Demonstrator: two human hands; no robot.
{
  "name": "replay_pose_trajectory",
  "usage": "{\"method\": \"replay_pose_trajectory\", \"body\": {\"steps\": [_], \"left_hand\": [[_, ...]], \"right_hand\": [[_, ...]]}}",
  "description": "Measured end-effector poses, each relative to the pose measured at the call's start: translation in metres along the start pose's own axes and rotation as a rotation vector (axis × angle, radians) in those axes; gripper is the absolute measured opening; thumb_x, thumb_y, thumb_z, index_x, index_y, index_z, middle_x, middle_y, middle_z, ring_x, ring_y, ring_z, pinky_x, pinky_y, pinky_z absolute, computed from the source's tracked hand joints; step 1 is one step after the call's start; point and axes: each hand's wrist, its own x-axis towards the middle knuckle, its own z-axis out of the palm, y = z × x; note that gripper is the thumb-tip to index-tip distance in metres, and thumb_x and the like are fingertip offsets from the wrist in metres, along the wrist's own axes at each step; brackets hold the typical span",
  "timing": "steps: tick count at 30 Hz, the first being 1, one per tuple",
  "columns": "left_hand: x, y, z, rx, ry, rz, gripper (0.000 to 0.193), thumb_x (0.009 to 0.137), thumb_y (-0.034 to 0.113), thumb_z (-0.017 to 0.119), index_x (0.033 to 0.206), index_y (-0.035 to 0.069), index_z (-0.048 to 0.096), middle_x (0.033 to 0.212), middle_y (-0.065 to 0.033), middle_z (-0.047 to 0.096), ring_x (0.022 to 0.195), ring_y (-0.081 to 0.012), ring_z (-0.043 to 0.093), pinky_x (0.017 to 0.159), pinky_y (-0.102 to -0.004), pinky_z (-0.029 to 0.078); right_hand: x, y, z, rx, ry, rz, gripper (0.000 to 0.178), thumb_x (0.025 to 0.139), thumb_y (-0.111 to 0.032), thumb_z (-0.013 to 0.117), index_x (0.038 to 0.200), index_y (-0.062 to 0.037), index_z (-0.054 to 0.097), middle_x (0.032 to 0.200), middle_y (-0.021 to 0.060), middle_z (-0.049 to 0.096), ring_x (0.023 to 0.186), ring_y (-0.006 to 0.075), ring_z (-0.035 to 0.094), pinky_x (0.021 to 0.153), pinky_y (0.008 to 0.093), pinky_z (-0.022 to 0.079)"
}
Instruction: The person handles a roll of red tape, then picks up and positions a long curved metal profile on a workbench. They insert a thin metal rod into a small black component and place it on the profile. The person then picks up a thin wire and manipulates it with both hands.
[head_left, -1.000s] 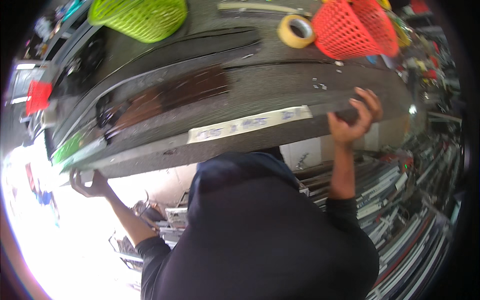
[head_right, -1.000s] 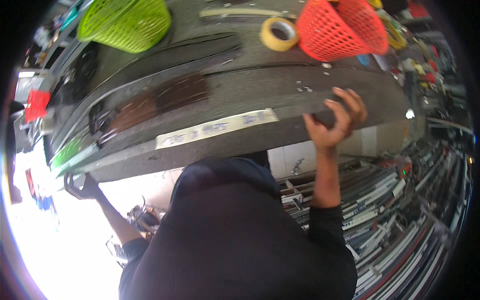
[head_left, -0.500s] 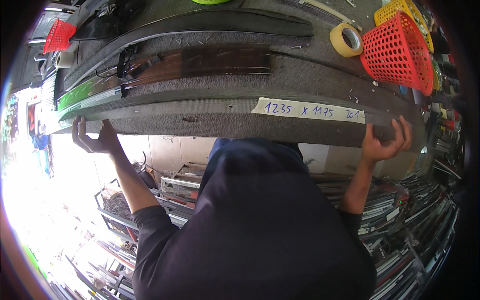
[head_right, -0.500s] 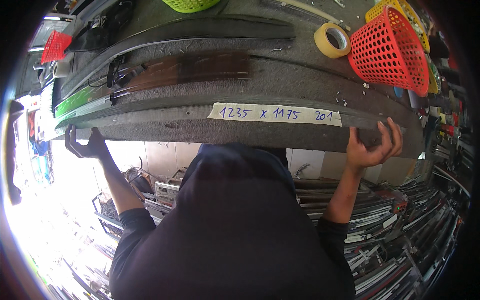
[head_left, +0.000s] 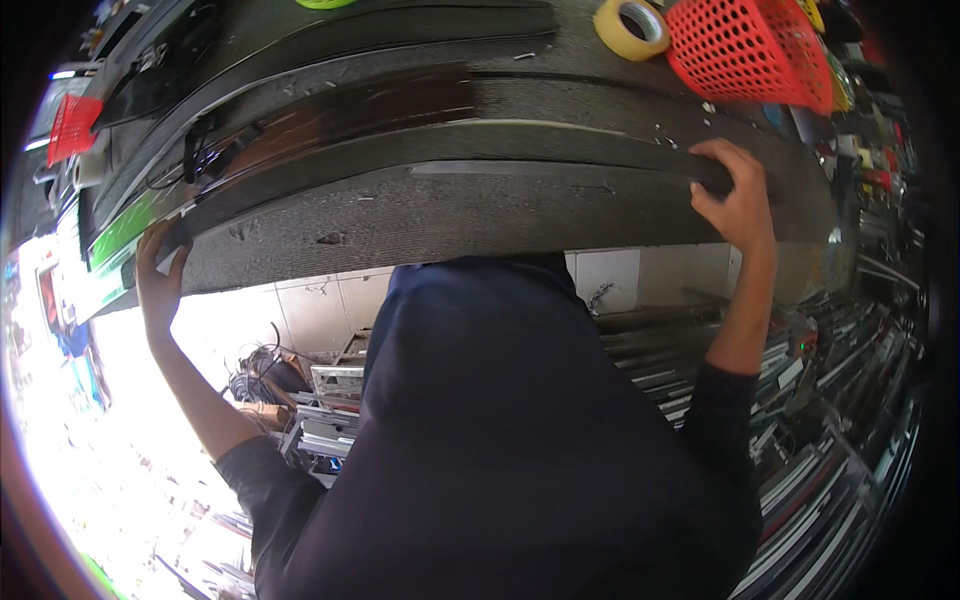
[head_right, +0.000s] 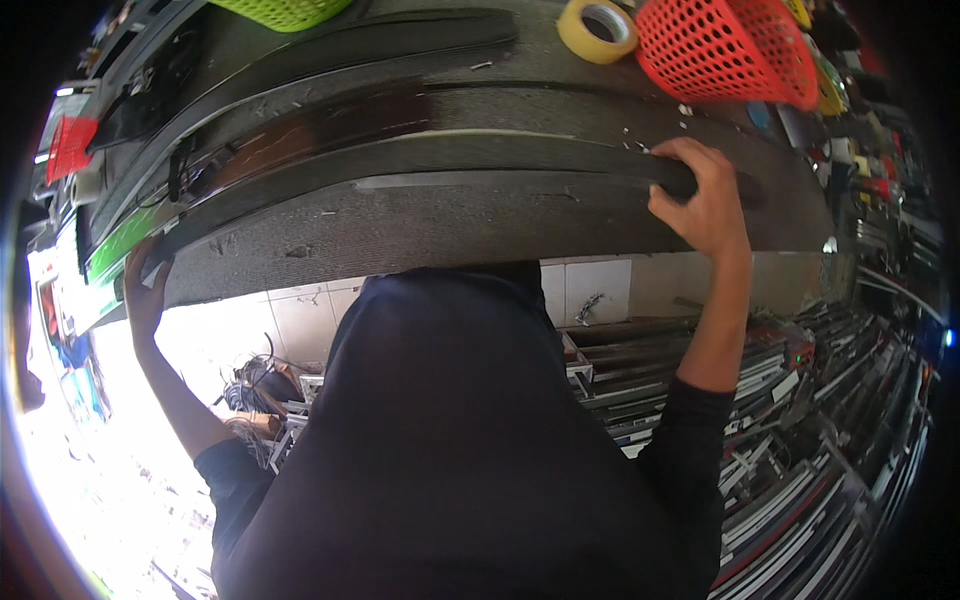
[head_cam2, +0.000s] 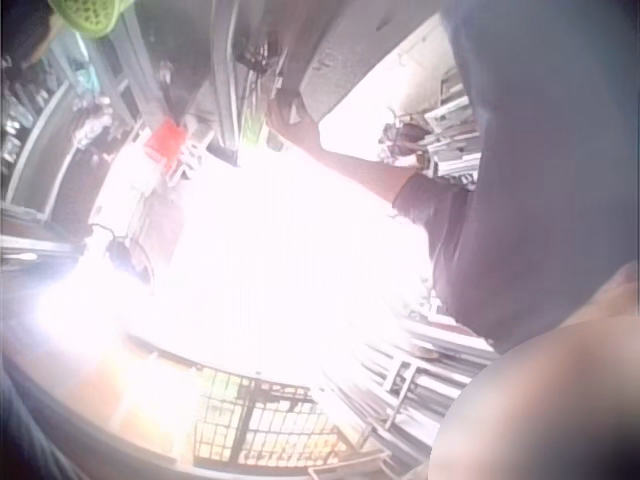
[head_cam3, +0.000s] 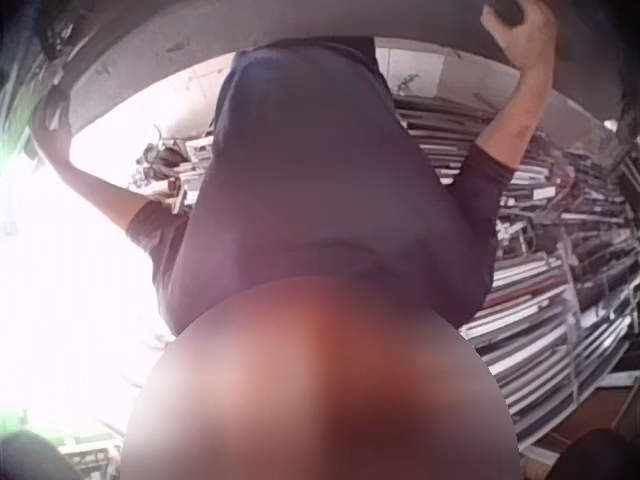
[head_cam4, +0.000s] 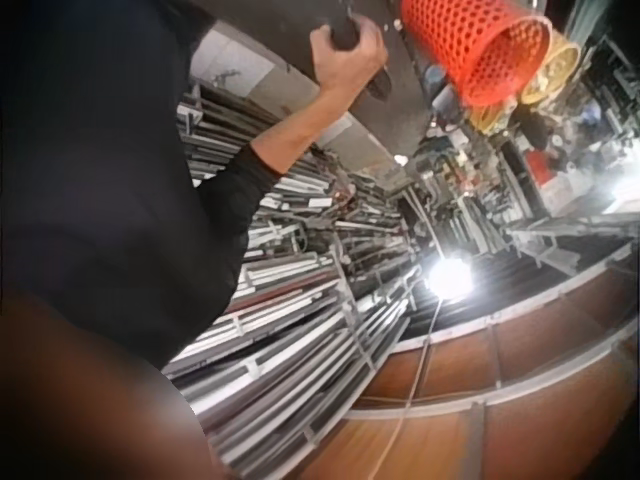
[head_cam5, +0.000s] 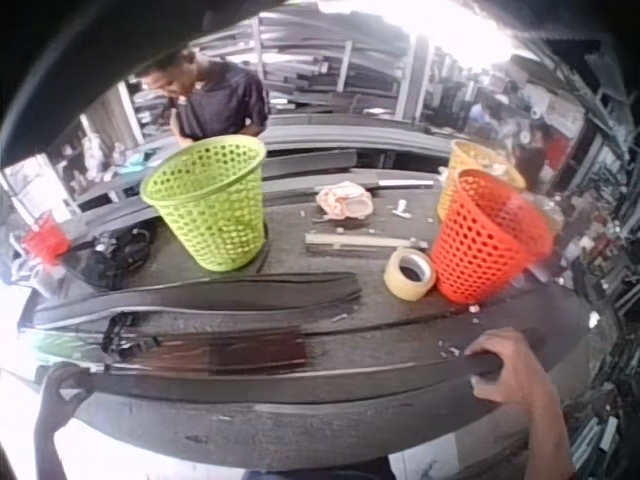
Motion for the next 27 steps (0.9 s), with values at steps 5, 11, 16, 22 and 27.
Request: {"method": "replay_pose_trajectory", "body": {"steps": [5, 11, 16, 22, 27], "left_hand": [[0.024, -0.001, -0.030, -0.305, -0.554, -0.163, 0.050, 0.097, 0.008, 0.085, 0.146, 0.003, 0.080, 0.147, -0.0133, 0.080, 0.140, -0.0279, 0.074, 0.127, -0.0442, 0.054], [0.023, 0.007, -0.051, -0.356, -0.654, -0.202, 0.055, 0.092, 0.022, 0.091, 0.142, 0.001, 0.082, 0.143, -0.0144, 0.082, 0.139, -0.0308, 0.073, 0.129, -0.0470, 0.049], [0.012, 0.002, -0.060, -0.447, -0.633, -0.261, 0.058, 0.091, 0.025, 0.095, 0.142, 0.001, 0.080, 0.145, -0.0132, 0.080, 0.141, -0.0282, 0.071, 0.123, -0.0445, 0.054], [0.002, -0.008, -0.056, -0.525, -0.603, -0.248, 0.060, 0.091, 0.026, 0.096, 0.143, 0.001, 0.079, 0.145, -0.0128, 0.079, 0.139, -0.0274, 0.070, 0.120, -0.0434, 0.055], [0.000, -0.015, -0.046, -0.489, -0.632, -0.238, 0.060, 0.092, 0.027, 0.096, 0.143, 0.001, 0.078, 0.144, -0.0132, 0.079, 0.141, -0.0290, 0.069, 0.123, -0.0455, 0.053]], "right_hand": [[0.012, 0.024, -0.013, 0.395, -0.380, 0.360, 0.036, 0.095, -0.023, 0.079, 0.116, 0.0059, 0.080, 0.106, 0.0120, 0.080, 0.103, 0.0217, 0.076, 0.097, 0.0388, 0.059], [0.002, 0.046, -0.016, 0.509, -0.396, 0.475, 0.039, 0.098, -0.024, 0.075, 0.122, 0.0064, 0.077, 0.107, 0.0111, 0.076, 0.096, 0.0202, 0.073, 0.089, 0.0382, 0.060], [-0.004, 0.061, -0.022, 0.525, -0.497, 0.407, 0.046, 0.098, -0.032, 0.077, 0.124, 0.0052, 0.076, 0.110, 0.0122, 0.075, 0.098, 0.0207, 0.072, 0.090, 0.0377, 0.059], [-0.005, 0.067, -0.028, 0.516, -0.535, 0.456, 0.051, 0.098, -0.035, 0.078, 0.131, 0.0033, 0.075, 0.119, 0.0125, 0.076, 0.108, 0.0212, 0.071, 0.097, 0.0388, 0.057], [-0.003, 0.063, -0.020, 0.407, -0.452, 0.366, 0.044, 0.099, -0.029, 0.075, 0.129, 0.0027, 0.076, 0.124, 0.0117, 0.078, 0.114, 0.0228, 0.071, 0.103, 0.0402, 0.056]]}}
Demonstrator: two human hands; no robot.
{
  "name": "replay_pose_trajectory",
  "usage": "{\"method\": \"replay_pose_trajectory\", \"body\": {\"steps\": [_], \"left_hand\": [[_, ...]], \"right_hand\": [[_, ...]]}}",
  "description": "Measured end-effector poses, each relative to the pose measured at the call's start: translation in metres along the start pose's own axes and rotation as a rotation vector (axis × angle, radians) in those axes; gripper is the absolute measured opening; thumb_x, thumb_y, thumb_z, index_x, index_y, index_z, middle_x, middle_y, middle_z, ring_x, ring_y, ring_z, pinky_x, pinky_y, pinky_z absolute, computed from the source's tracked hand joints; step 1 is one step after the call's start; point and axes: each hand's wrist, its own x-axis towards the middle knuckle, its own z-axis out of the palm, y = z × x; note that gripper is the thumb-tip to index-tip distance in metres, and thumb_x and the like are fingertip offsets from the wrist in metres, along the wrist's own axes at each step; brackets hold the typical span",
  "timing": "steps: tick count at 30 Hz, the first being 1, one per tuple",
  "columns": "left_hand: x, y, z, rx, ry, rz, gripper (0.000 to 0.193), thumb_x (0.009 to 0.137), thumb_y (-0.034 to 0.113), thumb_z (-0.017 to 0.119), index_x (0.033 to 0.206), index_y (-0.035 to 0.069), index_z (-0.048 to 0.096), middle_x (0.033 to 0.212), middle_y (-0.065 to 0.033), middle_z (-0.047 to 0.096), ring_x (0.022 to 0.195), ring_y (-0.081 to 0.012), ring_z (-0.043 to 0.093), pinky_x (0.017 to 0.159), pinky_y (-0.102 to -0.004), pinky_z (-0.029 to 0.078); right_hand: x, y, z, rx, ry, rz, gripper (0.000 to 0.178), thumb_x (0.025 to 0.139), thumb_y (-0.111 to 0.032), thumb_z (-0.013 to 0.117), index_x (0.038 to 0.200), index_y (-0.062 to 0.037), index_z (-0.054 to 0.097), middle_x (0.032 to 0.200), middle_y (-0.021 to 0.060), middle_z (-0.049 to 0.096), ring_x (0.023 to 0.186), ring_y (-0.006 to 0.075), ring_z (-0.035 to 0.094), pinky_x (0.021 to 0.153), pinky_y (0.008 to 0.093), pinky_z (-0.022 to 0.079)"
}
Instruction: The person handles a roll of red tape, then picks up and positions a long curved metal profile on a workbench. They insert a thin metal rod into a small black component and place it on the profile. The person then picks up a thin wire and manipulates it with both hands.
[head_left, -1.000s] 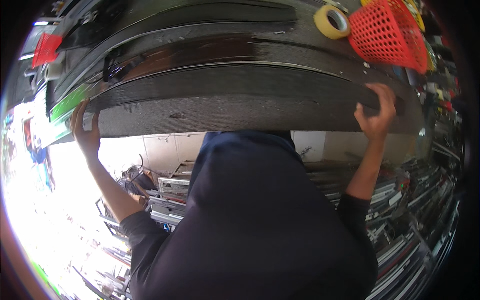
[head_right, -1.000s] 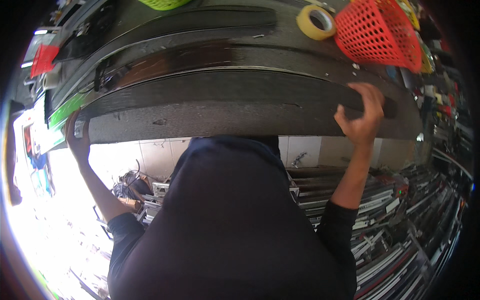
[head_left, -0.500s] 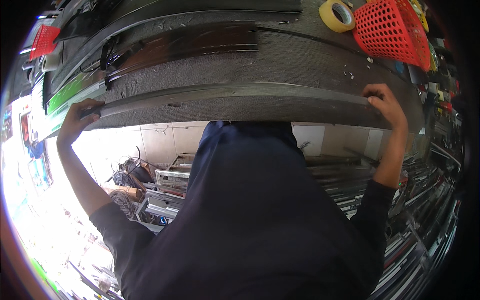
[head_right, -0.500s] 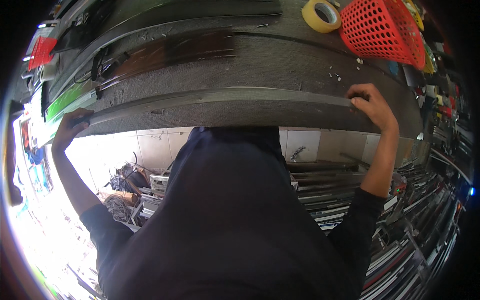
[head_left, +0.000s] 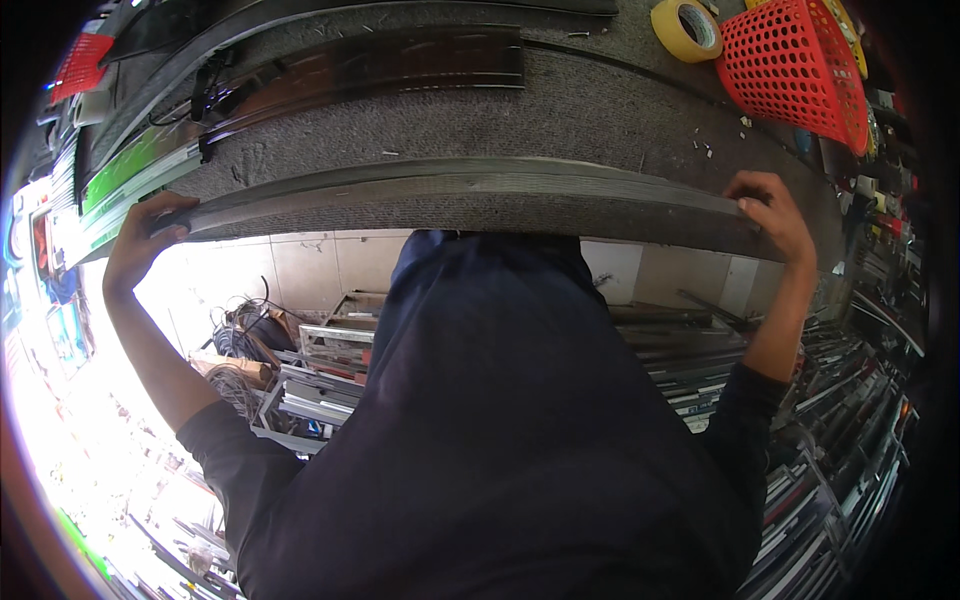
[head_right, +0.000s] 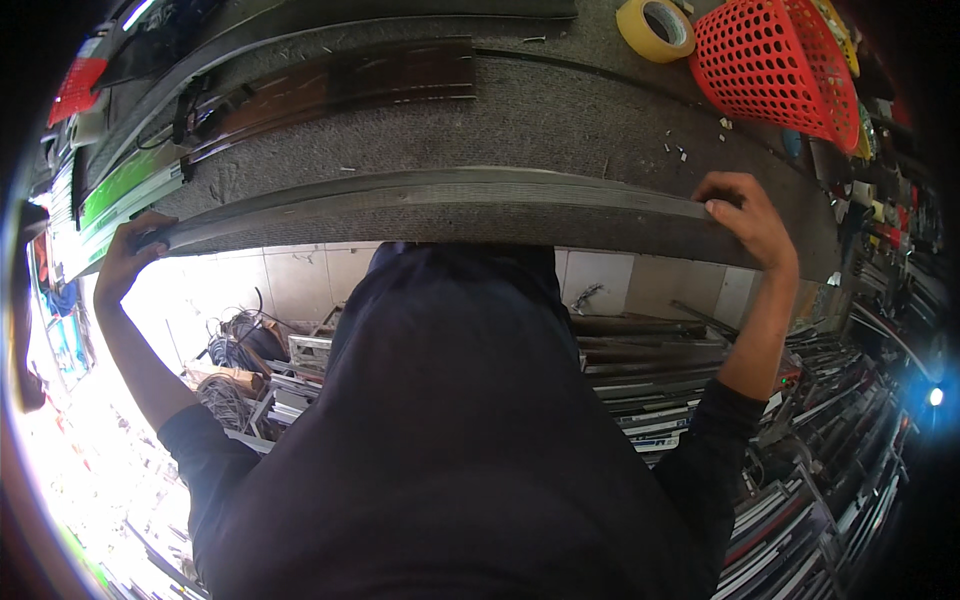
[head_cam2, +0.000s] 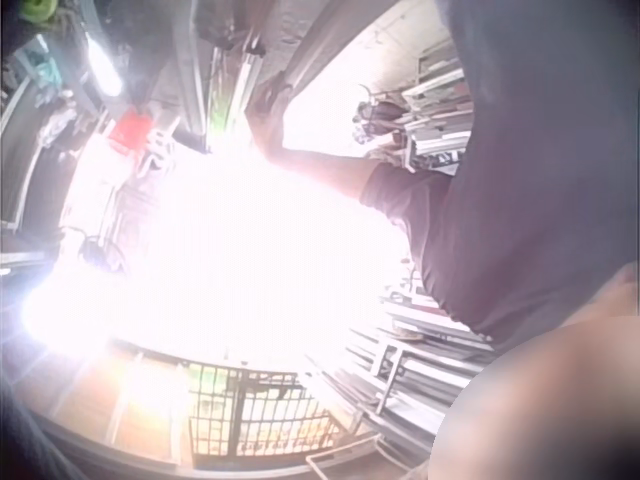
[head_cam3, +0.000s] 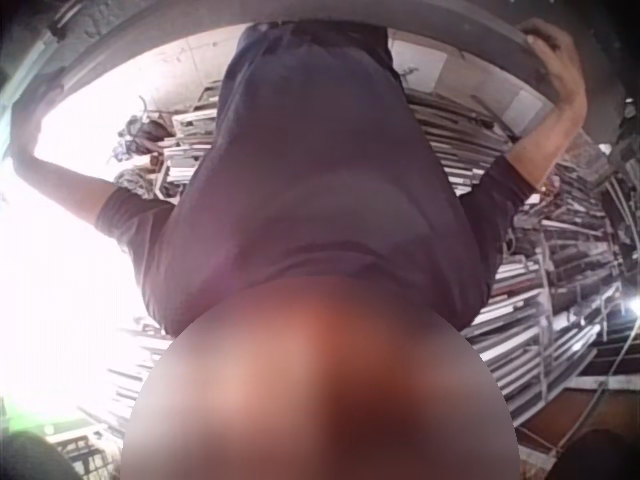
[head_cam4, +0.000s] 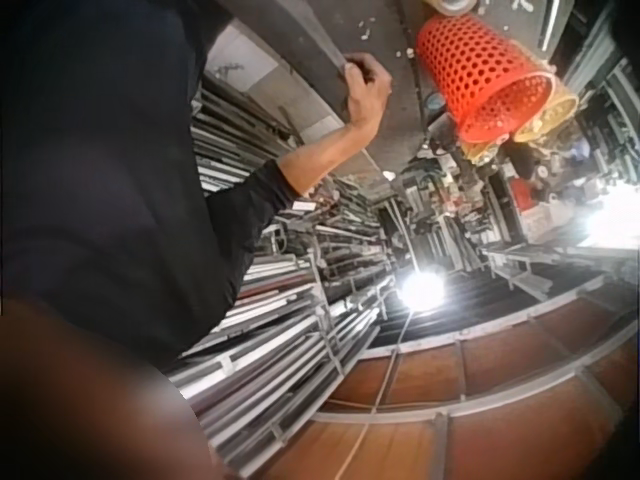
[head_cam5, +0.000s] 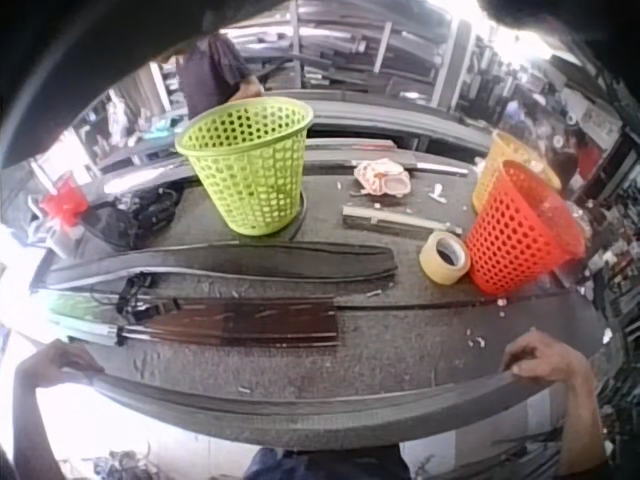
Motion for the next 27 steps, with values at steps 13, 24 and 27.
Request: {"method": "replay_pose_trajectory", "body": {"steps": [13, 24, 27], "left_hand": [[0.063, -0.002, 0.051, 0.336, -0.020, -0.133, 0.051, 0.093, 0.036, 0.096, 0.136, 0.011, 0.089, 0.143, -0.0166, 0.081, 0.140, -0.0338, 0.072, 0.125, -0.0512, 0.052], [0.058, -0.023, 0.059, 0.195, 0.012, -0.063, 0.056, 0.088, 0.032, 0.094, 0.138, 0.007, 0.087, 0.137, -0.0143, 0.082, 0.138, -0.0309, 0.071, 0.127, -0.0487, 0.048], [0.057, -0.028, 0.058, 0.112, 0.013, -0.124, 0.055, 0.086, 0.030, 0.094, 0.135, 0.007, 0.087, 0.138, -0.0116, 0.081, 0.139, -0.0294, 0.068, 0.127, -0.0475, 0.047]], "right_hand": [[0.077, 0.008, 0.073, -0.794, 0.614, -0.409, 0.033, 0.107, -0.031, 0.083, 0.102, 0.0010, 0.085, 0.111, 0.0149, 0.084, 0.106, 0.0356, 0.074, 0.102, 0.0489, 0.057], [0.130, -0.154, 0.240, -0.315, 0.673, -0.749, 0.030, 0.096, -0.038, 0.093, 0.118, -0.0177, 0.087, 0.129, 0.0046, 0.078, 0.130, 0.0317, 0.067, 0.113, 0.0520, 0.051], [0.142, -0.167, 0.251, -0.291, 0.571, -0.792, 0.026, 0.091, -0.028, 0.097, 0.114, -0.0181, 0.087, 0.125, 0.0011, 0.079, 0.124, 0.0282, 0.070, 0.106, 0.0491, 0.053]]}}
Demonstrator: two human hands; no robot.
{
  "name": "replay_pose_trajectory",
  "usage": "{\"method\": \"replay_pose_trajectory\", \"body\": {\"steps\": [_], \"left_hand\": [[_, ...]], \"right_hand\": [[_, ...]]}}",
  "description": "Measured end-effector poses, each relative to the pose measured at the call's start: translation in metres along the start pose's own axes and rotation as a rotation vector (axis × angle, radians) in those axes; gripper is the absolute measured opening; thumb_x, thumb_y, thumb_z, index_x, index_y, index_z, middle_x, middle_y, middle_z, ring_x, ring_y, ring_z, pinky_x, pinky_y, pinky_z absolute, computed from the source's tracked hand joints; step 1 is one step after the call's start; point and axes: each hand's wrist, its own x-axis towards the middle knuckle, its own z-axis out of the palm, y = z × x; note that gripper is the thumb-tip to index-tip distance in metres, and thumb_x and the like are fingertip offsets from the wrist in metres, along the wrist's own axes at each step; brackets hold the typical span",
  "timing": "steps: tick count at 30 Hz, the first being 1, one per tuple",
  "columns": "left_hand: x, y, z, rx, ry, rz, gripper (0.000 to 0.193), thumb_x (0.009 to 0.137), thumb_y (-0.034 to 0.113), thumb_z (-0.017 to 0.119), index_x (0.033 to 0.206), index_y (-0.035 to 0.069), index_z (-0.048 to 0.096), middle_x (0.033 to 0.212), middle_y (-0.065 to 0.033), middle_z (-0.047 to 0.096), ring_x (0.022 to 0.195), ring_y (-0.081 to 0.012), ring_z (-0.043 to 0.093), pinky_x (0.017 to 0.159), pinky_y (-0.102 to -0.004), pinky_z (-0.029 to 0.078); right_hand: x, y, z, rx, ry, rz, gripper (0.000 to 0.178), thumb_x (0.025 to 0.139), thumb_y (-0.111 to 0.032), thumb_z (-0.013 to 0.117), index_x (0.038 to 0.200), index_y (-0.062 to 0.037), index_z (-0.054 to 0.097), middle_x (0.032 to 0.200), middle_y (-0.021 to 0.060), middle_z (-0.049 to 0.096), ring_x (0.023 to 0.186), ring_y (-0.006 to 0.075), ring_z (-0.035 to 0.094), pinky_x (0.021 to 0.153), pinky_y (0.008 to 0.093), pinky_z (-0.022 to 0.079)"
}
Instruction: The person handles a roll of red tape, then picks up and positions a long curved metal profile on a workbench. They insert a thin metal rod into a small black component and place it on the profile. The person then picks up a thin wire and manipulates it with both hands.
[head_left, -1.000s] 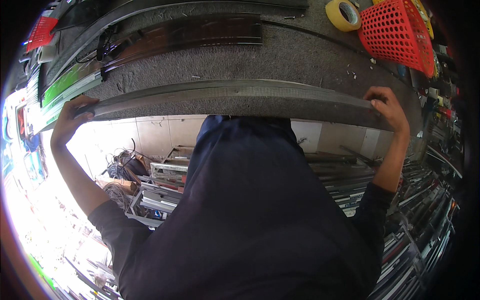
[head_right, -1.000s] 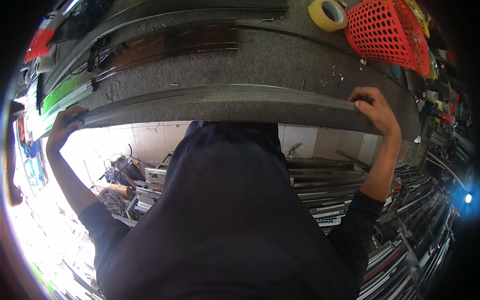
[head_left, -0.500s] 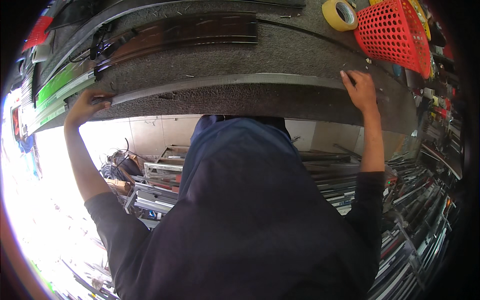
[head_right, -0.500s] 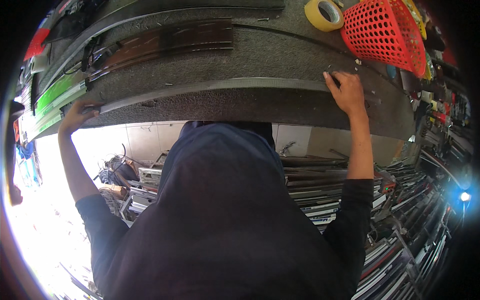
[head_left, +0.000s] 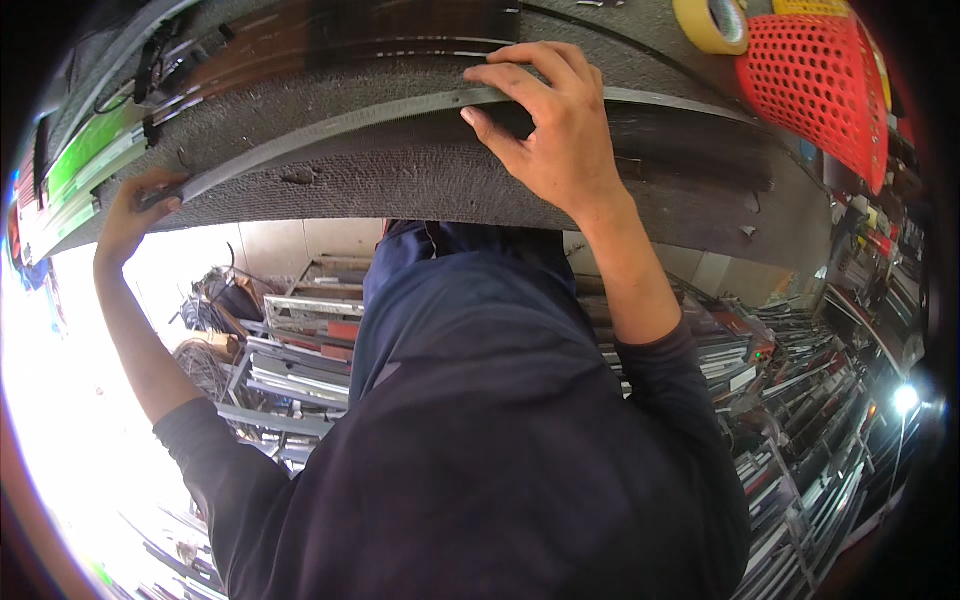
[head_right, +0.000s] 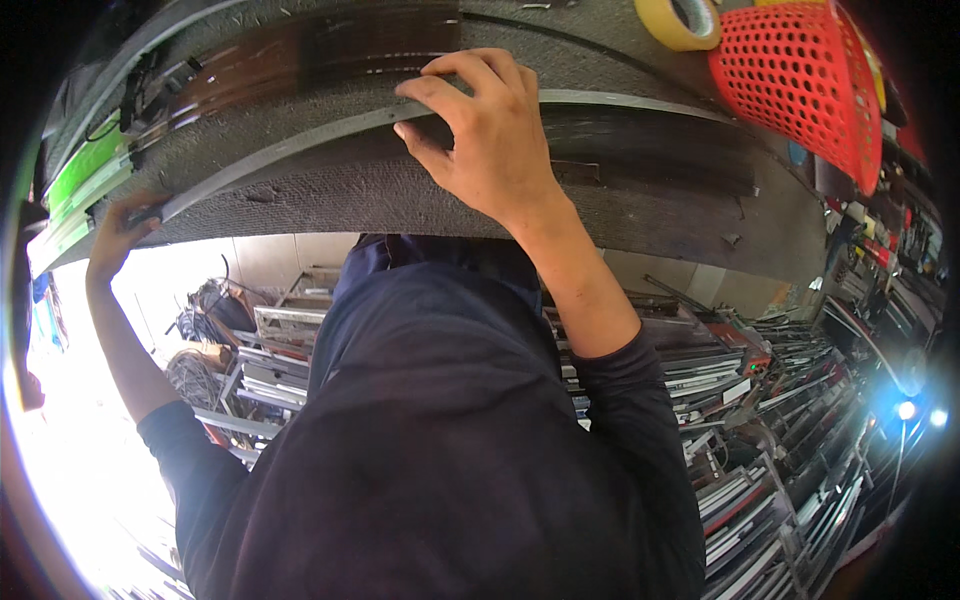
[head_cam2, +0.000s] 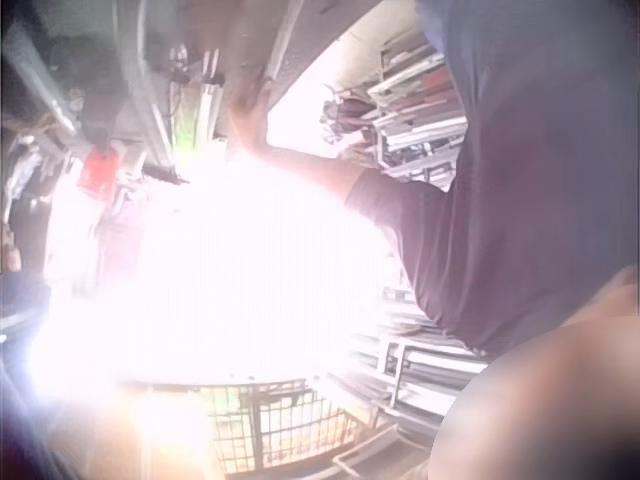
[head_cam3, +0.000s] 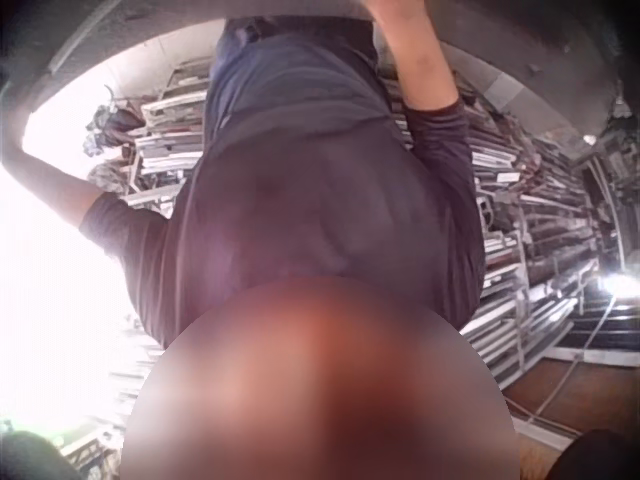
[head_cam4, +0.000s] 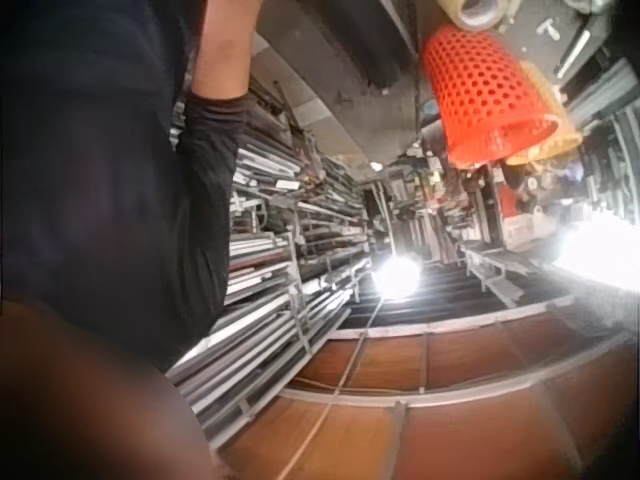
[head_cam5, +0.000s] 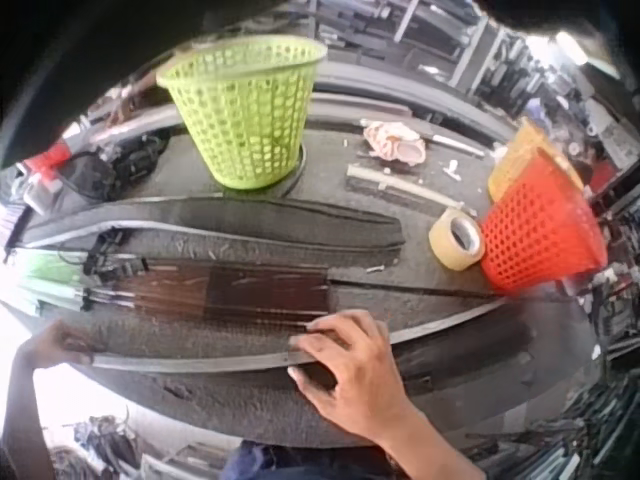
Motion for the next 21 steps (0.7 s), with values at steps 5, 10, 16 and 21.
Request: {"method": "replay_pose_trajectory", "body": {"steps": [5, 10, 16, 21], "left_hand": [[-0.002, -0.018, -0.007, 0.026, -0.014, 0.021, 0.052, 0.092, 0.030, 0.090, 0.137, 0.003, 0.085, 0.144, -0.0133, 0.078, 0.143, -0.0295, 0.065, 0.131, -0.0482, 0.042], [-0.006, -0.047, -0.029, 0.124, -0.060, -0.031, 0.057, 0.097, 0.034, 0.088, 0.143, 0.001, 0.080, 0.156, -0.0151, 0.073, 0.150, -0.0302, 0.061, 0.133, -0.0473, 0.040], [-0.026, -0.070, -0.046, 0.067, -0.108, -0.129, 0.057, 0.095, 0.032, 0.089, 0.142, 0.001, 0.080, 0.154, -0.0148, 0.073, 0.148, -0.0298, 0.062, 0.131, -0.0469, 0.041], [-0.040, -0.073, -0.057, 0.045, -0.122, -0.185, 0.058, 0.093, 0.030, 0.090, 0.141, 0.001, 0.080, 0.152, -0.0145, 0.074, 0.146, -0.0294, 0.063, 0.130, -0.0465, 0.042]], "right_hand": [[-0.017, 0.006, 0.018, 0.174, 0.024, -0.010, 0.021, 0.089, -0.017, 0.098, 0.107, -0.0184, 0.088, 0.110, -0.0045, 0.080, 0.105, 0.0238, 0.074, 0.097, 0.0454, 0.053], [-0.046, 0.006, 0.033, 0.112, 0.139, -0.049, 0.025, 0.083, -0.019, 0.100, 0.106, -0.0225, 0.090, 0.113, -0.0036, 0.083, 0.101, 0.0220, 0.074, 0.095, 0.0384, 0.050], [-0.061, -0.003, 0.019, 0.081, -0.020, -0.026, 0.035, 0.086, -0.021, 0.103, 0.118, -0.0269, 0.088, 0.125, 0.0011, 0.081, 0.109, 0.0246, 0.070, 0.095, 0.0340, 0.057], [-0.070, -0.005, 0.026, 0.090, 0.024, -0.022, 0.029, 0.098, -0.026, 0.097, 0.124, -0.0294, 0.086, 0.129, 0.0005, 0.076, 0.115, 0.0254, 0.065, 0.093, 0.0307, 0.056]]}}
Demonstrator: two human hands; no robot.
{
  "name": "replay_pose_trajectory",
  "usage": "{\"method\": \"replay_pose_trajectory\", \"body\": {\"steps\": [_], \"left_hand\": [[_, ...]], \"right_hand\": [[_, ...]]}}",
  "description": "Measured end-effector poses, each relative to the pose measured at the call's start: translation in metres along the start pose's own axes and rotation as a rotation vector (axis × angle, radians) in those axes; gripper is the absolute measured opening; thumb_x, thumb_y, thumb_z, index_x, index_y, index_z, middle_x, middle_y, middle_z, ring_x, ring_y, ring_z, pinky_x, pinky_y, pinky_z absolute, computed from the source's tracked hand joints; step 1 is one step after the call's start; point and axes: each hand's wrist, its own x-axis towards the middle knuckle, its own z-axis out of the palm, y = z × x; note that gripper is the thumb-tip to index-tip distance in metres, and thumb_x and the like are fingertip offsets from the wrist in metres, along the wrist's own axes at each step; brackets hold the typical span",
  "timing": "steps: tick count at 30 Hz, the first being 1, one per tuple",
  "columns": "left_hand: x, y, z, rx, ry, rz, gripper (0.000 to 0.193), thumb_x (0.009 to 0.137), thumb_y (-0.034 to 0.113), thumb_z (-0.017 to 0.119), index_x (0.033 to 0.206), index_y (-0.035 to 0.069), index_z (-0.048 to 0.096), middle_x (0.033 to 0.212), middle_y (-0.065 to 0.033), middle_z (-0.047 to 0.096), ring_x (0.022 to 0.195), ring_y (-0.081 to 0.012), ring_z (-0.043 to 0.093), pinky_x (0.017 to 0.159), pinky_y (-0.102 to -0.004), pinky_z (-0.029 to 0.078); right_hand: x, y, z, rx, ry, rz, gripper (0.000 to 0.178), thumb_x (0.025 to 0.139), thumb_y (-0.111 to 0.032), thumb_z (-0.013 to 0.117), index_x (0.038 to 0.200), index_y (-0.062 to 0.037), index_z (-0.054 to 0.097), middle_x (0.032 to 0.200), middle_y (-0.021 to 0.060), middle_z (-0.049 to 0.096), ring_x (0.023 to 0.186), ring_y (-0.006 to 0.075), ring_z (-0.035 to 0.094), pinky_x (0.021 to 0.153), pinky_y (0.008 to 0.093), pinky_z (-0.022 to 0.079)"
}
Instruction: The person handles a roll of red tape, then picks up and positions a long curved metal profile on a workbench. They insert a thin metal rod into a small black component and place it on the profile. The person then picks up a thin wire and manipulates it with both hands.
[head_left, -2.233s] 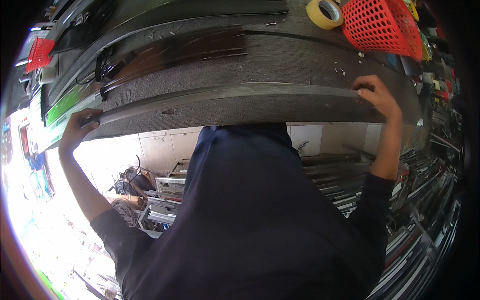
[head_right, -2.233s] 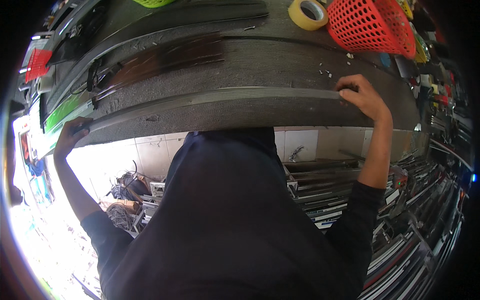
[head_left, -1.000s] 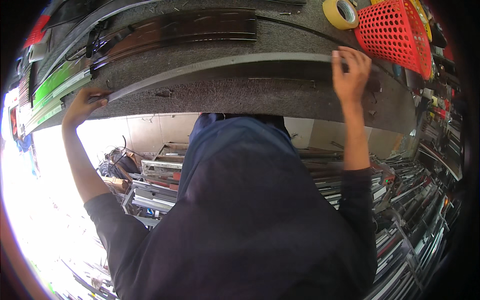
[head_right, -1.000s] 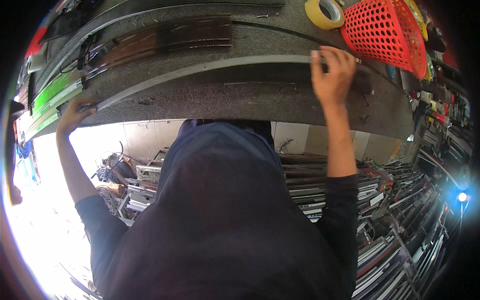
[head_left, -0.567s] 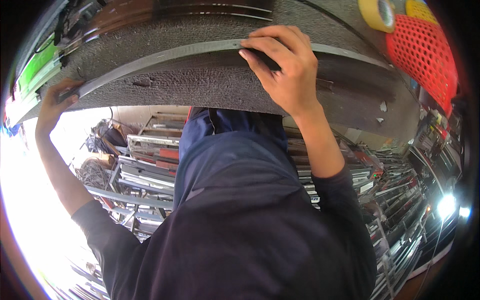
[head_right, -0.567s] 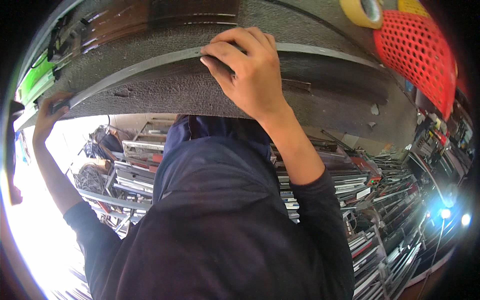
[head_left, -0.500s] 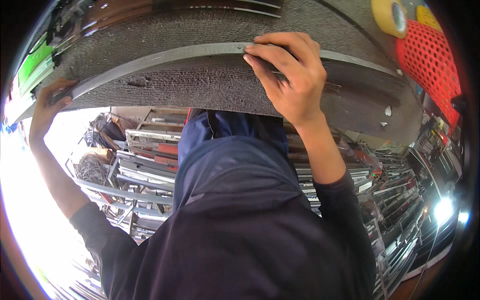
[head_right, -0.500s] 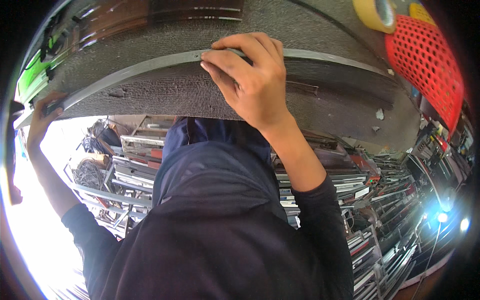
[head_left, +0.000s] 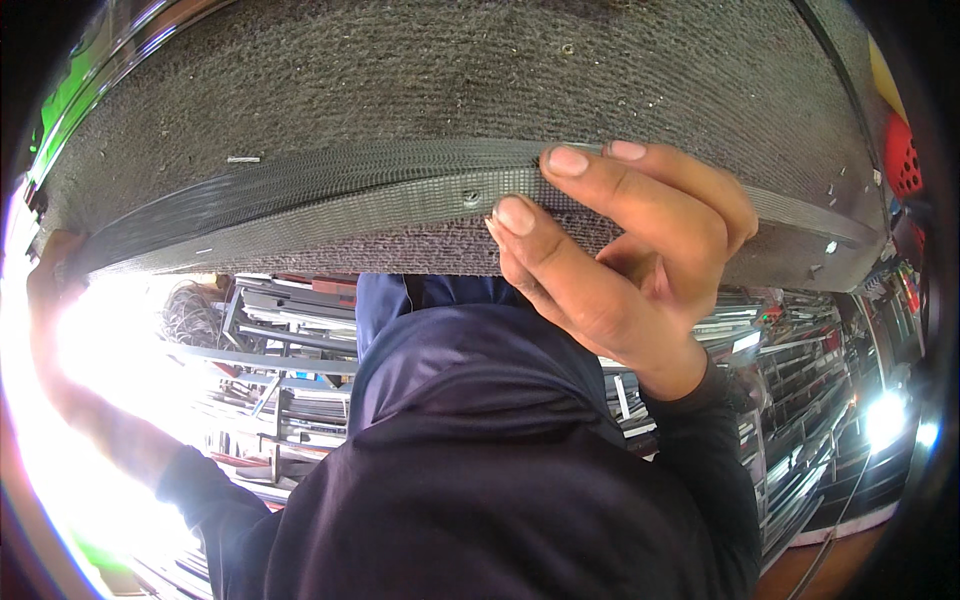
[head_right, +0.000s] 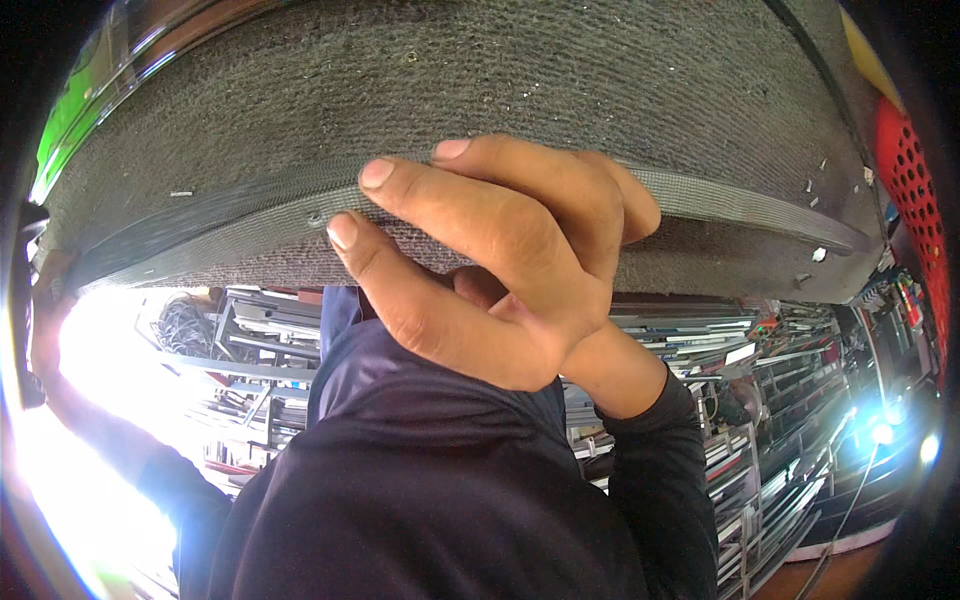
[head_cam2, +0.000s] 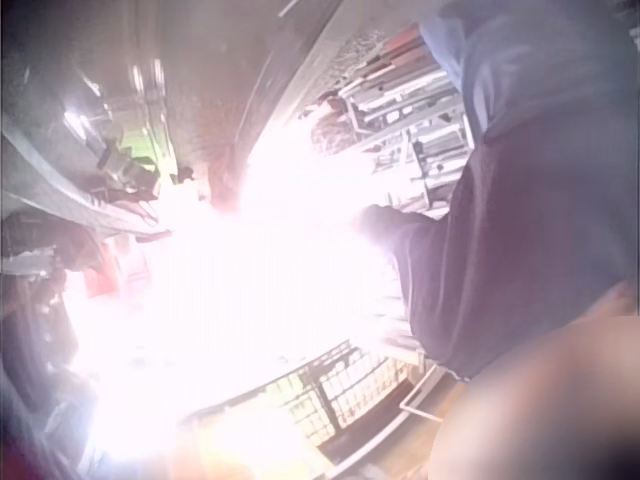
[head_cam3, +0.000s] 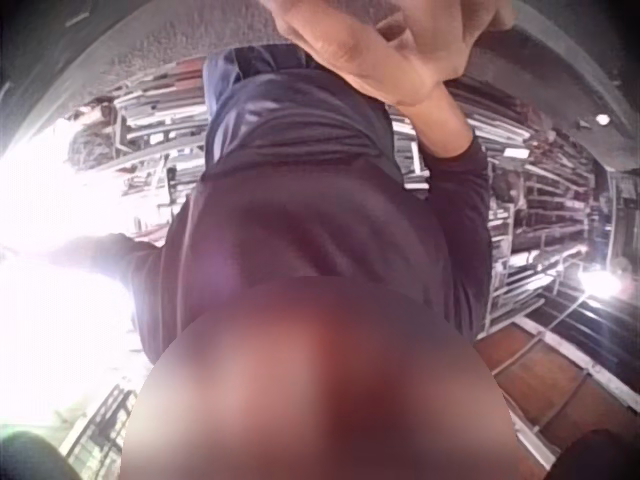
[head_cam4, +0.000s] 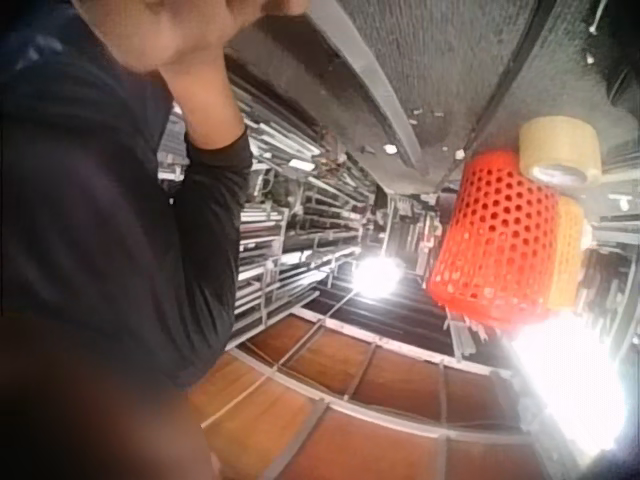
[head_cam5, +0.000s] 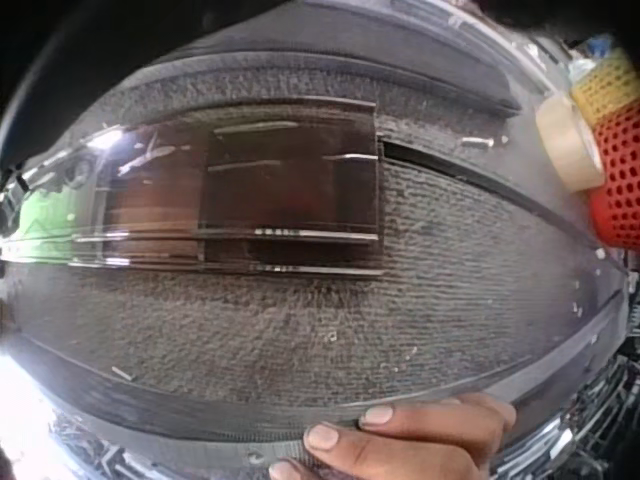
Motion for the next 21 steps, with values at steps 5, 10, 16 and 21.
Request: {"method": "replay_pose_trajectory", "body": {"steps": [5, 10, 16, 21], "left_hand": [[0.007, 0.000, -0.008, -0.012, -0.007, -0.008, 0.058, 0.091, 0.029, 0.091, 0.141, 0.001, 0.080, 0.151, -0.0142, 0.074, 0.144, -0.0291, 0.064, 0.129, -0.0462, 0.043], [0.021, 0.005, -0.006, -0.021, -0.021, -0.010, 0.058, 0.090, 0.027, 0.092, 0.140, 0.000, 0.080, 0.149, -0.0139, 0.075, 0.143, -0.0287, 0.065, 0.128, -0.0458, 0.044], [0.038, 0.012, 0.007, -0.045, -0.034, -0.008, 0.059, 0.087, 0.026, 0.093, 0.139, 0.000, 0.079, 0.147, -0.0136, 0.075, 0.140, -0.0283, 0.066, 0.127, -0.0454, 0.045], [0.050, 0.015, 0.016, -0.062, -0.043, -0.007, 0.059, 0.086, 0.024, 0.094, 0.138, 0.000, 0.079, 0.145, -0.0133, 0.076, 0.139, -0.0279, 0.067, 0.126, -0.0450, 0.046]], "right_hand": [[0.001, 0.010, -0.009, -0.062, -0.095, -0.098, 0.022, 0.105, -0.033, 0.090, 0.126, -0.0322, 0.084, 0.131, -0.0006, 0.073, 0.121, 0.0249, 0.062, 0.095, 0.0290, 0.055], [0.001, 0.011, -0.014, -0.069, -0.137, -0.101, 0.021, 0.106, -0.032, 0.089, 0.125, -0.0328, 0.083, 0.131, -0.0006, 0.073, 0.121, 0.0247, 0.062, 0.096, 0.0291, 0.054], [0.003, 0.006, -0.007, -0.049, -0.076, -0.068, 0.021, 0.105, -0.031, 0.089, 0.125, -0.0317, 0.082, 0.129, 0.0007, 0.075, 0.118, 0.0246, 0.063, 0.096, 0.0295, 0.055], [0.004, 0.006, -0.002, -0.031, -0.030, -0.068, 0.019, 0.105, -0.028, 0.088, 0.123, -0.0298, 0.081, 0.127, 0.0023, 0.076, 0.116, 0.0246, 0.064, 0.094, 0.0293, 0.056]]}}
